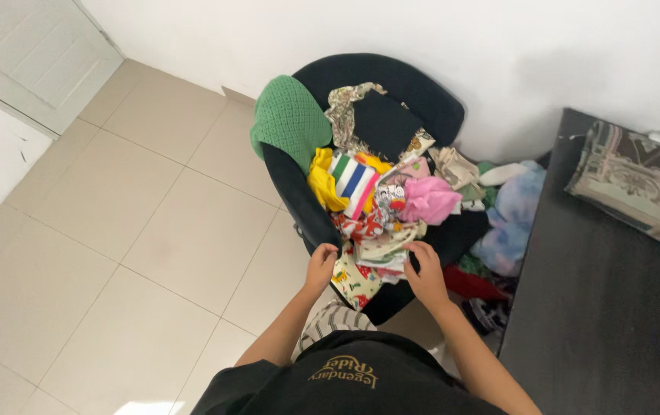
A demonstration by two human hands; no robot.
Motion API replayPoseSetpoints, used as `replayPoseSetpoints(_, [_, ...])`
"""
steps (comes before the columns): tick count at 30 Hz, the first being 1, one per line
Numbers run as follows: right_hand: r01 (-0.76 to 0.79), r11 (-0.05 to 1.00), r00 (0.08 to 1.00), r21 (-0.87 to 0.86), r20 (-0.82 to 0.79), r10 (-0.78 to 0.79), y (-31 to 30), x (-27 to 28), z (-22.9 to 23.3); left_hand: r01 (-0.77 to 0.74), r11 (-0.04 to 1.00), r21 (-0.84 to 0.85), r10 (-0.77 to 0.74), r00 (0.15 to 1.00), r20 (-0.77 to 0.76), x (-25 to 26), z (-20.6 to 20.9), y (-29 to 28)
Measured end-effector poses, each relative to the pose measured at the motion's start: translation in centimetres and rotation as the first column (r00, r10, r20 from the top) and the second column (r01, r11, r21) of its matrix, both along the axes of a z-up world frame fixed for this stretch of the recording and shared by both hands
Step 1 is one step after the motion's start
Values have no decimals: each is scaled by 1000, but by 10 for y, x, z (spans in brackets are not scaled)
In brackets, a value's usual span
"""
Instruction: The person picks up several clothing items from a chair, lays them on a desk, and folds them individually. The items are then placed into a plastic bag.
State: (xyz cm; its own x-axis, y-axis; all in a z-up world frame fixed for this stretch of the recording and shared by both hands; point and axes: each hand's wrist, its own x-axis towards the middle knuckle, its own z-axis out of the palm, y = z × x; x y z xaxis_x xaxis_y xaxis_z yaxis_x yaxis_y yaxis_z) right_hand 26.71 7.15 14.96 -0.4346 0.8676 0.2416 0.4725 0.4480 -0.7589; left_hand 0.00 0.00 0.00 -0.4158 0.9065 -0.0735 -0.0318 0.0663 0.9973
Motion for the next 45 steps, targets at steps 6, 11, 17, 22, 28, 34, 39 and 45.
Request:
replayPoseSetpoints(6, [69,989,998,-128,16,-68,71,-11,-33,43,999,-4,-40,902,-429,-30,-14,139])
replayPoseSetpoints(11, [159,925,987,-344,77,-140,116,-28,-76,-102,984,-144,-13,772,-635,-62,-26,252])
replayPoseSetpoints(17, [68,953,997,-294,47,-57,147,-47,-108,-199,715,-670,-271,805,-528,-72,-37,297])
replayPoseSetpoints(22, [19,956,1000,-291,0,-20,160,-46,-123,-166,740,-652,-359,723,-591,-87,-40,295])
replayPoseSetpoints(28, [71,859,993,-508,-44,-108,153,-46,-116,210,969,-130,-244,727,-642,-44,21,264])
replayPoseSetpoints(34, [-174,362,648,-916,-384,-658,119,11,-94,739,625,252,-565,651,-507,89,120,203])
replayPoseSetpoints(39, [-94,473,342,-876,-475,-811,40,121,-92,827,562,23,-808,555,-200,194,179,151])
replayPoseSetpoints(45, [238,518,187,-821,-485,-854,-120,241,-43,911,409,43,-796,380,-472,329,195,62])
